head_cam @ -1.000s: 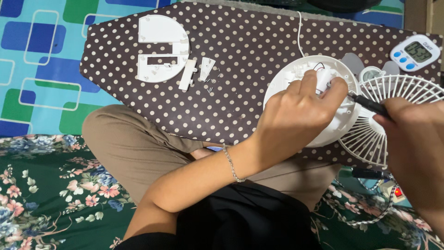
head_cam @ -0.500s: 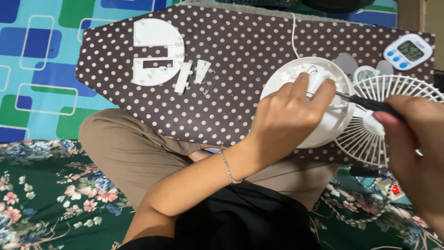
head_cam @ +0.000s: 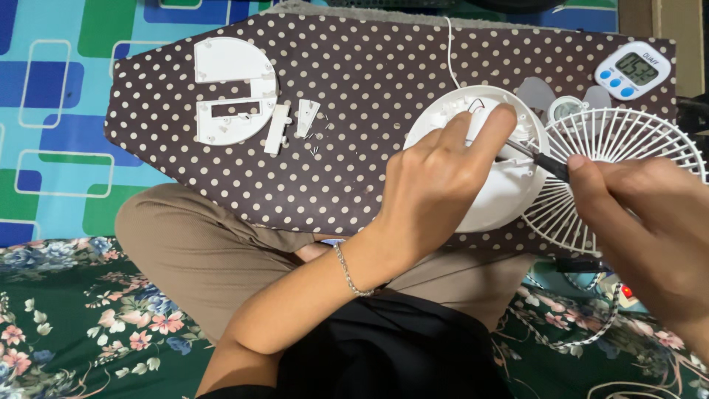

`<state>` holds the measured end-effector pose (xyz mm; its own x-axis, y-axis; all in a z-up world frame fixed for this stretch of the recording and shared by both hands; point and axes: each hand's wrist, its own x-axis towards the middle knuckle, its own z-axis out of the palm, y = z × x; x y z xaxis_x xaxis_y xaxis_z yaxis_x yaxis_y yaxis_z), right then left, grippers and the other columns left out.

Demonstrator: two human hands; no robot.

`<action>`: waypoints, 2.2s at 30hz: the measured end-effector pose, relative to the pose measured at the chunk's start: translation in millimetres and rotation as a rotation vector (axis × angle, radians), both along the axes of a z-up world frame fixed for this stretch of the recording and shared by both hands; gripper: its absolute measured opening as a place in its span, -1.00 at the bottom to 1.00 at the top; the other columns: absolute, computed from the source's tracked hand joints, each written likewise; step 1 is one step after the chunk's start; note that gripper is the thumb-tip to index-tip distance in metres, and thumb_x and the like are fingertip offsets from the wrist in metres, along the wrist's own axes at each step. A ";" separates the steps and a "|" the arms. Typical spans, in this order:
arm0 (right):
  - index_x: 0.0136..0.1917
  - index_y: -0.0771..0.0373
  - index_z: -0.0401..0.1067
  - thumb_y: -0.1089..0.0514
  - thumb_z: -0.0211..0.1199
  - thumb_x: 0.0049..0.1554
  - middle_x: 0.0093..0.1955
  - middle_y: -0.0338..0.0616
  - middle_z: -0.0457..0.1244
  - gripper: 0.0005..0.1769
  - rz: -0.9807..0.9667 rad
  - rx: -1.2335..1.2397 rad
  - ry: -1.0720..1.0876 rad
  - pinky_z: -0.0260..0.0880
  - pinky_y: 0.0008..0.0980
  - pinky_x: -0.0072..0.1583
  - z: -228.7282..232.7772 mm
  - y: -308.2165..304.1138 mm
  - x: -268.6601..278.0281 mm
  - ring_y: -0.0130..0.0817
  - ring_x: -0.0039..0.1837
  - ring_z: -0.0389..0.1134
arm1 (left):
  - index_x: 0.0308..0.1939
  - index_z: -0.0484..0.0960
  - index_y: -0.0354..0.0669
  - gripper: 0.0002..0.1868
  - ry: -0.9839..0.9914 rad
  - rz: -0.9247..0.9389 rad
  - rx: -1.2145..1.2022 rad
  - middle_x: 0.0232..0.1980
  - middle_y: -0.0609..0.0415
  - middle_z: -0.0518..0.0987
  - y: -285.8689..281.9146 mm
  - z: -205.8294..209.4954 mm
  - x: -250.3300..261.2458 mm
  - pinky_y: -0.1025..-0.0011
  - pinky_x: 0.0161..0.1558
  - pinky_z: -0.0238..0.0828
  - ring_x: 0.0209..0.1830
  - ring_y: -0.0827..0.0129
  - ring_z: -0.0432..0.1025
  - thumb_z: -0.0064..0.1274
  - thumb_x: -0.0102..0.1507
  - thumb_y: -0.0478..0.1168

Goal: The person assembles a small white fan by attaching plastic components and securing them with screws. They use a screwdriver to fasten parts together and connect wires to the motor housing.

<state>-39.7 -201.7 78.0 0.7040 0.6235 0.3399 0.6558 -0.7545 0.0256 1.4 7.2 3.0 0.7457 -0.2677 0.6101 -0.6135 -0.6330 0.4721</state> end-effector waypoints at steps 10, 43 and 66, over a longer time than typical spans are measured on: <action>0.14 0.47 0.46 0.39 0.32 0.19 -0.14 0.08 0.34 -0.76 -0.169 0.161 0.131 0.37 -0.27 -0.04 -26.6 -27.7 -5.1 -0.17 -0.09 0.39 | 0.17 0.48 -0.09 -0.65 -0.005 0.009 -0.022 -0.10 0.04 0.60 3.4 4.2 -3.4 0.37 -0.40 0.47 -0.32 0.27 0.55 0.12 0.31 -0.38; 0.10 0.41 0.45 0.42 0.45 -0.01 0.08 0.02 0.37 -0.61 -0.269 0.222 0.132 0.37 -0.27 0.05 -21.5 60.2 32.8 -0.11 0.02 0.36 | 0.34 0.50 -0.05 -0.56 0.346 -0.596 -0.683 0.23 0.06 0.62 32.7 -41.1 36.8 0.50 -0.02 0.68 0.08 0.34 0.63 0.18 0.38 -0.19; 0.31 0.40 0.27 0.45 0.41 0.20 0.20 -0.14 0.29 -0.52 -0.351 0.708 0.375 0.28 -0.65 0.16 -37.1 30.2 26.1 -0.62 0.05 0.23 | 0.32 0.41 -0.04 -0.59 0.314 -0.506 -0.736 0.20 0.11 0.56 12.7 -50.6 20.5 0.51 0.02 0.65 0.02 0.35 0.62 0.08 0.44 -0.08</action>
